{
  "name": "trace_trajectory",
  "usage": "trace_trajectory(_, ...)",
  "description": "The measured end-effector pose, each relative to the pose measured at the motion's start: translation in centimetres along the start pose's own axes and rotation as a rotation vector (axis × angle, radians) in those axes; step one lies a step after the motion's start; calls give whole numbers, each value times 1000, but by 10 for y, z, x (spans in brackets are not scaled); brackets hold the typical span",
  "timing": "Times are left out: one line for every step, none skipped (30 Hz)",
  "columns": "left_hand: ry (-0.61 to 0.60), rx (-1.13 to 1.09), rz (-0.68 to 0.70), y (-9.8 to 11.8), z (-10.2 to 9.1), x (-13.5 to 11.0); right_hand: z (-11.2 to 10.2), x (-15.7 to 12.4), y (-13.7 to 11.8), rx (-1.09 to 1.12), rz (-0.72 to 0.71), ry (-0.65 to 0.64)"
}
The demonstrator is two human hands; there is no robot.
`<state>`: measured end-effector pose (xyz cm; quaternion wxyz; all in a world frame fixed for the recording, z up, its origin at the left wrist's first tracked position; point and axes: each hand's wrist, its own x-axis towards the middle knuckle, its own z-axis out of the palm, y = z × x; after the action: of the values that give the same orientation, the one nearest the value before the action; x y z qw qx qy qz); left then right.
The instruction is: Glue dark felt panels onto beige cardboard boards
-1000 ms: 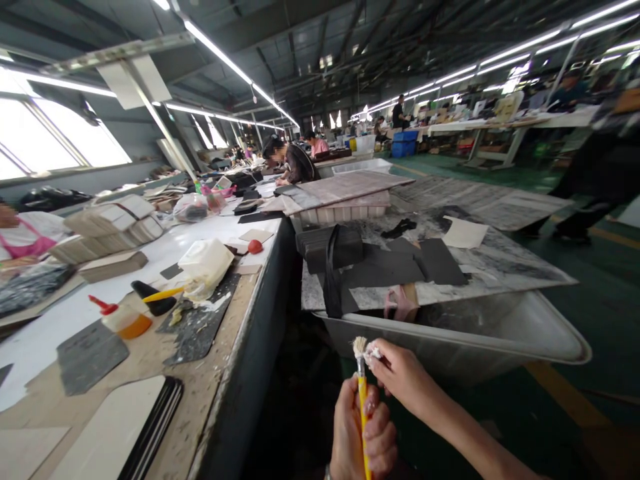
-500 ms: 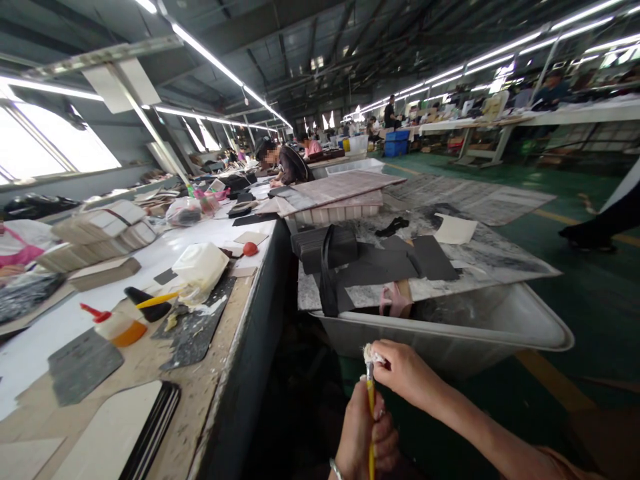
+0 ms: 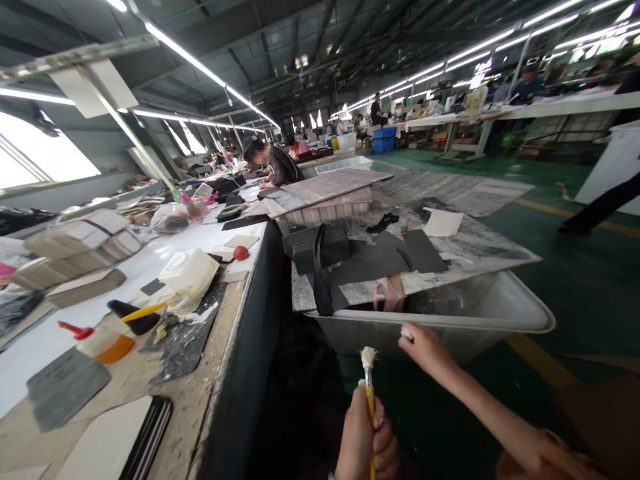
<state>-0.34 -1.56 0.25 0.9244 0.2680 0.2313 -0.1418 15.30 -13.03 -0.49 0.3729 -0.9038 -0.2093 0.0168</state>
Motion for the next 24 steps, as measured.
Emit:
trace_trajectory(-64,-48,2,2,0,-2,-7,3,10,3,54,3)
trace_trajectory(-138,-104,3,4,0,-4,-12,5,18,43,100,-32)
trace_trajectory(-211,-158,1,6,0,-5,-17,4,21,129,144,-96)
trace_trajectory(-273,-203,3,7,0,-5,-20,2,21,250,185,-173)
trace_trajectory(-321,-234,8,9,1,-5,-21,-3,16,389,221,-254)
trace_trajectory(-354,-255,15,10,2,-5,-21,-8,7,527,251,-324)
trace_trajectory(-374,-269,17,11,3,-5,-19,-13,-3,641,269,-375)
trace_trajectory(-388,-279,22,12,5,-5,-17,-18,-15,713,274,-401)
trace_trajectory(-398,-287,30,13,6,-4,-14,-22,-27,758,273,-420)
trace_trajectory(-404,-287,40,13,7,-5,-10,-24,-38,785,265,-434)
trace_trajectory(-409,-283,49,14,9,-5,-7,-26,-46,796,247,-444)
trace_trajectory(-409,-277,54,14,10,-5,-4,-26,-53,794,223,-449)
trace_trajectory(-407,-270,52,15,11,-6,-1,-25,-59,781,197,-455)
trace_trajectory(-400,-267,42,15,12,-6,1,-25,-62,764,173,-467)
trace_trajectory(-392,-269,25,16,13,-7,3,-24,-65,747,152,-485)
trace_trajectory(-383,-276,4,16,13,-7,4,-23,-66,734,134,-508)
trace_trajectory(-378,-286,-20,16,13,-6,4,-23,-68,730,120,-531)
trace_trajectory(-378,-301,-40,16,13,-6,4,-23,-70,734,111,-552)
trace_trajectory(-381,-317,-56,16,12,-6,3,-23,-71,746,106,-569)
trace_trajectory(-391,-333,-67,16,11,-6,2,-24,-73,763,104,-581)
trace_trajectory(-403,-349,-74,16,10,-6,1,-24,-74,784,104,-589)
trace_trajectory(-417,-362,-78,15,9,-6,-1,-25,-75,803,101,-596)
trace_trajectory(-431,-368,-81,15,8,-7,-2,-25,-75,818,93,-603)
trace_trajectory(-435,-368,-82,15,8,-7,-3,-26,-75,830,83,-609)
